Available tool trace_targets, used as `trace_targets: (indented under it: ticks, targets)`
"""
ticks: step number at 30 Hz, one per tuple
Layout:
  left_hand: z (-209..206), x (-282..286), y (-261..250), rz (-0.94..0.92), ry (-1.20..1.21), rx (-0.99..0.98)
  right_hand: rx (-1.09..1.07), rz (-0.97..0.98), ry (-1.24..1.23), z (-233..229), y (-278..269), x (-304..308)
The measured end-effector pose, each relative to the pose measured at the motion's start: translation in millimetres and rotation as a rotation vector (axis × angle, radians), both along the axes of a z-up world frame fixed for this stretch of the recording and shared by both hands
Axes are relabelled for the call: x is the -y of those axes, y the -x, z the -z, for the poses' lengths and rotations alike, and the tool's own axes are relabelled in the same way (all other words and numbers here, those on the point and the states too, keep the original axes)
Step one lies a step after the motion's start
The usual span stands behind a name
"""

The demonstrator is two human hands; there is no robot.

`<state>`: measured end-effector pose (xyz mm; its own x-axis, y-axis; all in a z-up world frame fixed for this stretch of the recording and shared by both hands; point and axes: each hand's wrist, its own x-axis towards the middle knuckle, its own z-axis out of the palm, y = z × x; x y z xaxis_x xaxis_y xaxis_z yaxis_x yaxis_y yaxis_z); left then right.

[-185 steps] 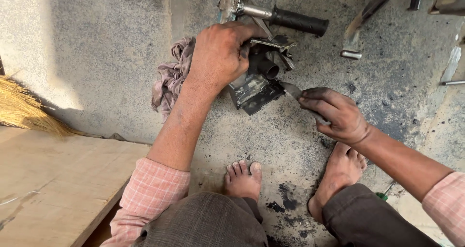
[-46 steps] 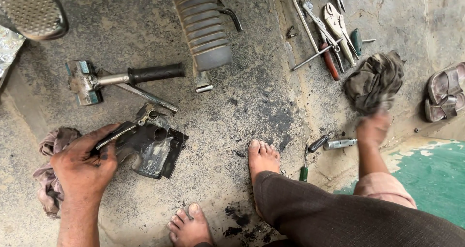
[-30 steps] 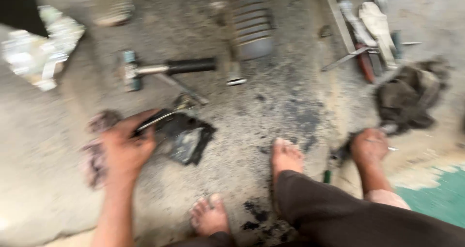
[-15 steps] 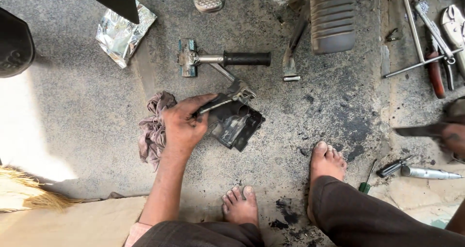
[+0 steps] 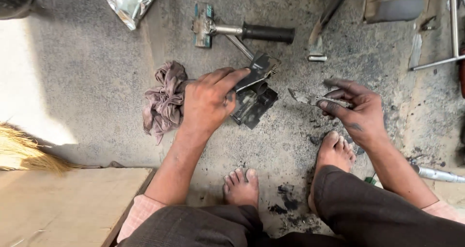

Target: The person crouches beside a motorcycle on a concrete floor and works on the footrest and brake lever area. They pick up a removed black plastic side cover, hold it on their lap, and repeatedly scrape and clean its surface with a small hand tool, then continue working on the motorcycle parts.

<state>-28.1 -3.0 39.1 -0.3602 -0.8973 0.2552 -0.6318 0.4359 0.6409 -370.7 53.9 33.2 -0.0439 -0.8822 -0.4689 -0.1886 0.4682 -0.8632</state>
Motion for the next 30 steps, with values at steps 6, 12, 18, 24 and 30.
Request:
trace_targets:
  ticks: [6,12,18,24,30]
  targets:
    - [-3.3,21.5,16.5,0.019,-0.045,0.043,-0.289,-0.093,0.051,-0.5,-5.2,20.5]
    - [-2.4,37.1,28.6,0.032,-0.086,0.137,-0.320,-0.283,0.401,-0.2,-3.8,25.7]
    - [7.1,41.8,35.6,0.036,-0.050,0.186,-0.517,-0.675,0.690,-8.6,-24.7,30.0]
    - [8.1,42.4,34.2,0.024,-0.002,0.158,-0.454,-0.957,0.772,-8.9,-36.8,40.1]
    - [9.3,38.7,37.3,-0.017,0.006,0.217,-0.561,-1.036,0.770,-2.7,-48.6,41.7]
